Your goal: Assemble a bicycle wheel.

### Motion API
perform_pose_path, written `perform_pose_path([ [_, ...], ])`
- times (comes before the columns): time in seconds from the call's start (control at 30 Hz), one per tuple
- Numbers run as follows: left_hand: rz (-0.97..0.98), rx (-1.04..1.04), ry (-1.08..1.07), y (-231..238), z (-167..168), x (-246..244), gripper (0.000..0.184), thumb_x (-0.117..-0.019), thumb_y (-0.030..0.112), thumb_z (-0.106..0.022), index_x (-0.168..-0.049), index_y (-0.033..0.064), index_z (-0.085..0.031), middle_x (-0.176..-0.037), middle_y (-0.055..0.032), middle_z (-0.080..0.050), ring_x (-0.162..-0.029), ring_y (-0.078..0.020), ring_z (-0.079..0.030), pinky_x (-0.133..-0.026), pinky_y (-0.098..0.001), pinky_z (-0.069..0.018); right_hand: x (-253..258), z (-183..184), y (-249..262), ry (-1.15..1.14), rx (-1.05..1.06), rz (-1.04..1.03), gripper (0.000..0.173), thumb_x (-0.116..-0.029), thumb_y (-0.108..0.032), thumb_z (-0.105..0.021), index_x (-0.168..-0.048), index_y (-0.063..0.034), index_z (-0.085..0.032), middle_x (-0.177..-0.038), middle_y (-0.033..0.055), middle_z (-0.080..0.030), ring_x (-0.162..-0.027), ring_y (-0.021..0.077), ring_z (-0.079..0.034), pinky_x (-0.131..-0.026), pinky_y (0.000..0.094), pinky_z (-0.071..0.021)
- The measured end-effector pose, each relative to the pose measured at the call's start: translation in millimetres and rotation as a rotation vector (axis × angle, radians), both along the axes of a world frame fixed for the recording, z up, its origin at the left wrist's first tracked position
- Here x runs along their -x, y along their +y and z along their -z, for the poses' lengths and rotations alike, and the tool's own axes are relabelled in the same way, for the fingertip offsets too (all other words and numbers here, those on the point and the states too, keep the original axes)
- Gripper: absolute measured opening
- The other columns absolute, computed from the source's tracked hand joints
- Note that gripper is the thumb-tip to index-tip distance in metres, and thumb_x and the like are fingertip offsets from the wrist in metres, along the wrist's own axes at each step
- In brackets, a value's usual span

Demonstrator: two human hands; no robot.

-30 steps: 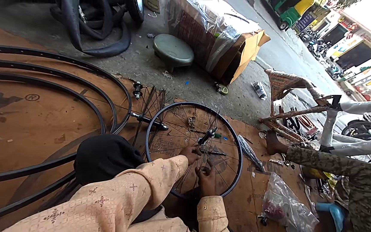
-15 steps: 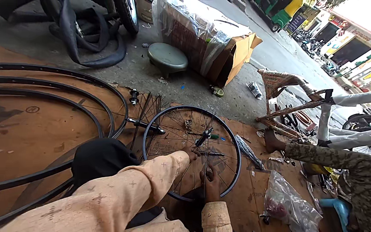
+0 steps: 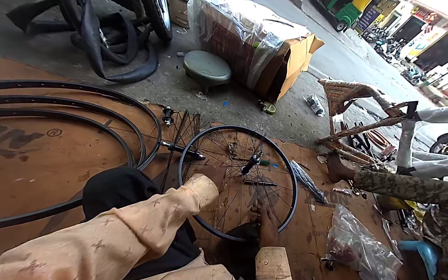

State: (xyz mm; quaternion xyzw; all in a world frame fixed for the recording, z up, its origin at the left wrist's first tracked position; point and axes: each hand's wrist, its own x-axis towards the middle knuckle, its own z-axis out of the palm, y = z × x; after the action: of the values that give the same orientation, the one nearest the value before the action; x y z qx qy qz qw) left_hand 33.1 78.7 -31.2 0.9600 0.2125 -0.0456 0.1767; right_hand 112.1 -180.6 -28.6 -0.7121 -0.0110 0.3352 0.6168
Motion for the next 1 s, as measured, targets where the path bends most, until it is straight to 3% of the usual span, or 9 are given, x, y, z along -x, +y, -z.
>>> perform_pose_path([
  [0.07,-0.077,0.328,0.403,-36,-110,-6,0.041,-0.1104,0.032,-0.046,-0.134,0.0028,-0.062,-0.146,-0.0202,-0.054,-0.136,-0.0368,-0.052,-0.114,-0.0561,-0.038,1,-6,-3,0.001,0.018,-0.015,0.038,-0.1103,-0.021,-0.044,-0.142,-0.0031,-0.054,-0.102,0.0118,-0.071,-0.072,0.0163,-0.065,-0.063,0.03,-0.0539],
  [0.13,-0.042,0.624,0.44,-53,-154,6,0.045,-0.1123,0.031,-0.042,-0.137,-0.0027,-0.06,-0.139,-0.0247,-0.059,-0.131,-0.0356,-0.056,-0.113,-0.0491,-0.0378,4,-11,-2,0.021,-0.001,-0.022,0.033,-0.1084,-0.012,-0.047,-0.138,0.0006,-0.057,-0.097,0.0127,-0.069,-0.072,0.0171,-0.065,-0.063,0.03,-0.0539],
  [0.2,0.086,0.857,0.218,-54,-126,25,0.043,-0.1114,0.028,-0.045,-0.12,-0.0101,-0.065,-0.11,-0.0249,-0.068,-0.09,-0.0235,-0.063,-0.081,-0.0341,-0.05,9,-17,3,0.036,-0.033,-0.032,0.032,-0.1069,-0.007,-0.047,-0.135,0.0028,-0.057,-0.093,0.0129,-0.068,-0.071,0.017,-0.064,-0.063,0.0294,-0.0541],
  [0.3,-0.348,1.042,0.323,-84,-130,13,0.032,-0.1103,0.02,-0.049,-0.116,-0.0066,-0.065,-0.099,-0.0137,-0.064,-0.072,-0.0104,-0.048,-0.07,-0.0252,-0.0422,23,-30,10,0.039,-0.056,-0.079,0.033,-0.1053,-0.005,-0.049,-0.137,0.0037,-0.055,-0.092,0.0142,-0.07,-0.071,0.0171,-0.066,-0.063,0.03,-0.0552],
  [0.47,-0.474,1.192,0.404,-82,-119,-10,0.05,-0.1138,0.038,-0.031,-0.134,0.0006,-0.059,-0.127,-0.0186,-0.063,-0.101,-0.0234,-0.063,-0.095,-0.0368,-0.0467,42,-46,9,-0.041,-0.132,-0.313,0.04,-0.1031,-0.005,-0.049,-0.141,0.0066,-0.053,-0.11,0.0173,-0.073,-0.086,0.0217,-0.072,-0.075,0.0345,-0.0606],
  [0.57,-0.253,1.142,0.37,-74,-44,-19,0.043,-0.1074,0.04,-0.053,-0.122,0.0023,-0.066,-0.106,-0.015,-0.069,-0.08,-0.0186,-0.066,-0.077,-0.0351,-0.0551,44,-47,-7,-0.113,-0.15,-0.374,0.039,-0.1034,-0.008,-0.049,-0.139,0.0065,-0.055,-0.116,0.017,-0.071,-0.09,0.0215,-0.071,-0.078,0.0345,-0.0592],
  [0.67,-0.16,1.159,0.368,-75,-20,-24,0.032,-0.107,0.029,-0.057,-0.115,0.0006,-0.067,-0.088,-0.0068,-0.071,-0.058,-0.01,-0.059,-0.059,-0.0271,-0.0507,41,-43,-35,-0.214,-0.054,-0.19,0.033,-0.1032,-0.009,-0.049,-0.131,0.0064,-0.06,-0.11,0.0156,-0.072,-0.091,0.0211,-0.071,-0.075,0.0342,-0.0597],
  [0.83,-0.204,1.198,0.384,-73,-6,-25,0.026,-0.104,0.024,-0.062,-0.115,0.0015,-0.067,-0.089,-0.0062,-0.07,-0.06,-0.0085,-0.058,-0.058,-0.0243,-0.0483,38,-4,-84,-0.25,0.182,0.313,0.029,-0.102,-0.007,-0.055,-0.127,0.0056,-0.059,-0.115,0.0186,-0.066,-0.097,0.0224,-0.068,-0.081,0.0372,-0.058],
  [1.0,-0.232,1.189,0.313,-67,-21,-30,0.031,-0.1068,0.027,-0.057,-0.126,0.0045,-0.065,-0.094,-0.006,-0.074,-0.065,-0.0107,-0.063,-0.065,-0.0287,-0.0512,45,23,-82,-0.107,0.264,0.322,0.046,-0.102,-0.008,-0.058,-0.144,0.0051,-0.047,-0.13,0.0233,-0.062,-0.108,0.0277,-0.068,-0.091,0.0409,-0.0573],
])
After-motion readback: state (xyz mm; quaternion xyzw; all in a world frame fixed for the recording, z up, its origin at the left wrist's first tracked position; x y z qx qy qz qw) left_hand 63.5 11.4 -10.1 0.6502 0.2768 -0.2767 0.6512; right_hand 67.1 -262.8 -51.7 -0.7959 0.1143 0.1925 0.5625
